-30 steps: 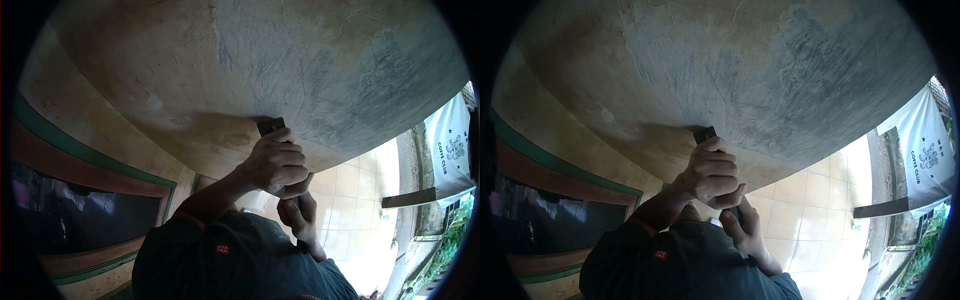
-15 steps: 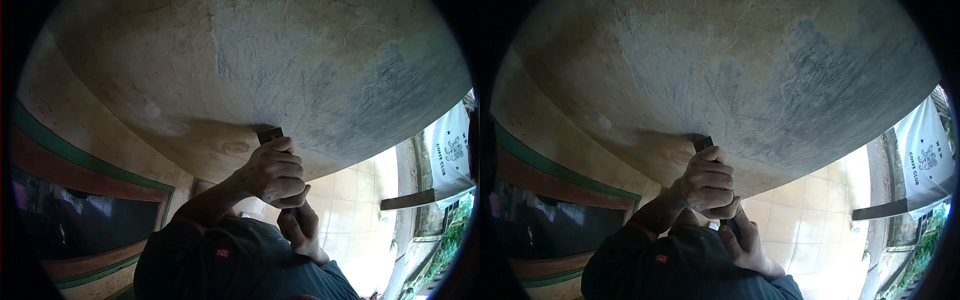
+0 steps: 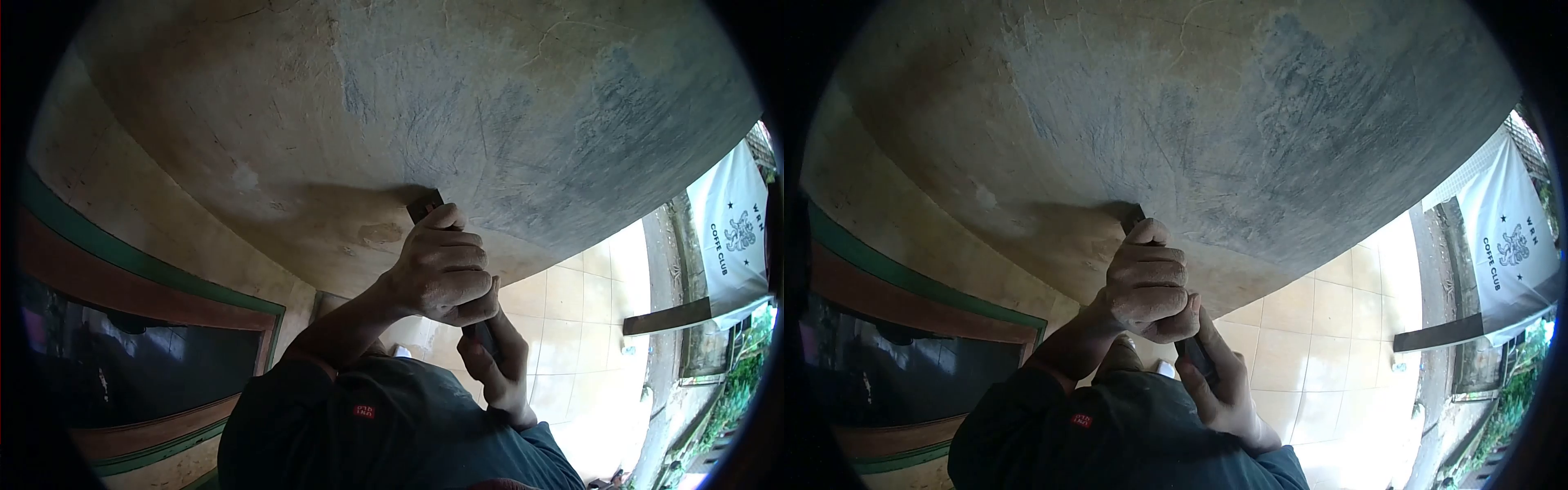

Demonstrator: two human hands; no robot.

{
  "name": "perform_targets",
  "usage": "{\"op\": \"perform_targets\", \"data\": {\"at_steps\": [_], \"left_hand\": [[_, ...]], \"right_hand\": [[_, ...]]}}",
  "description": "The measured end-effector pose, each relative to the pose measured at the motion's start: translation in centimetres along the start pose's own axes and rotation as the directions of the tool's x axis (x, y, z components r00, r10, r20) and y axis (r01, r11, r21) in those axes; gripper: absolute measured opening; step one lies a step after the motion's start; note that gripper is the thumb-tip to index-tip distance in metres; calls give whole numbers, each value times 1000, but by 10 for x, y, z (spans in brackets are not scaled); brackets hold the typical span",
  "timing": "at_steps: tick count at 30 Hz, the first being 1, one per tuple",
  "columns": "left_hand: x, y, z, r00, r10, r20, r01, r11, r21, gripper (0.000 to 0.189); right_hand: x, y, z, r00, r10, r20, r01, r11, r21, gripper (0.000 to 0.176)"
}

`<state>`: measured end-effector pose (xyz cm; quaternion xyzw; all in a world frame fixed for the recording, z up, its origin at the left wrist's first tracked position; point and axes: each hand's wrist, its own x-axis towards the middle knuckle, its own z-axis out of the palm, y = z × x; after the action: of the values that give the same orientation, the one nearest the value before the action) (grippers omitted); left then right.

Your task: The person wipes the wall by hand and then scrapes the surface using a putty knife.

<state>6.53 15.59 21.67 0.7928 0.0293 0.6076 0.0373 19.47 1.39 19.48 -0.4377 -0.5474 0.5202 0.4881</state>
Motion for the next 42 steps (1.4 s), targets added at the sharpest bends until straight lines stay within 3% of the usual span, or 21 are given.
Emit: {"op": "perform_targets", "data": {"at_steps": [2,4,6,10,12,14,16,20,22,23,27,30,31,35,37,40,42], "left_hand": [[3,0,-3,1000,4,14,-4,1000,-25,29],[1,-1,-4,1000,-1,29,3,998,-56,29],[-1,-2,-1,998,23,54,-22,999,-24,28],[-2,1,3,996,14,83,-17,999,29,28],[-1,2,5,998,36,52,-33,997,-68,28],[0,-5,-6,997,56,58,-57,998,14,28],[2,-7,-9,995,72,64,-78,992,96,27],[1,0,-8,997,56,57,-56,998,-3,28],[3,-3,-11,997,56,56,-53,998,-44,28],[3,-5,-14,998,60,37,-60,998,-2,28],[3,1,-10,999,33,42,-35,998,47,28],[0,5,-1,997,41,58,-36,997,-73,28],[-1,0,-4,996,55,68,-52,997,-53,27],[2,1,-11,997,36,68,-39,998,44,27],[-2,5,-3,995,38,91,-41,999,29,28],[1,-3,-11,993,50,111,-57,996,62,28],[2,-2,-13,991,48,125,-59,995,81,28]], "right_hand": [[-9,-9,10,988,-151,-40,151,989,-2,55],[-2,-3,18,985,-144,-91,143,989,-23,52],[2,23,17,938,-308,-159,274,939,-207,46],[-4,14,17,954,-199,-224,173,976,-130,47],[-3,11,21,923,-297,-243,261,950,-169,44],[8,26,18,919,-338,-202,285,925,-251,41],[15,27,17,933,-312,-177,278,941,-196,40],[0,15,24,944,-289,-159,257,947,-193,43],[3,17,24,922,-349,-170,311,926,-213,44],[4,12,22,959,-241,-150,201,949,-241,43],[-1,5,19,971,-191,-146,153,959,-237,44],[-11,5,25,950,-248,-188,206,955,-215,45],[-3,16,24,926,-344,-156,291,913,-285,46],[-5,13,24,951,-259,-170,217,949,-230,45],[-11,22,14,974,-116,-197,97,990,-105,43],[-1,30,20,932,-284,-226,251,954,-165,42],[2,22,17,957,-203,-207,171,972,-159,41]]}}
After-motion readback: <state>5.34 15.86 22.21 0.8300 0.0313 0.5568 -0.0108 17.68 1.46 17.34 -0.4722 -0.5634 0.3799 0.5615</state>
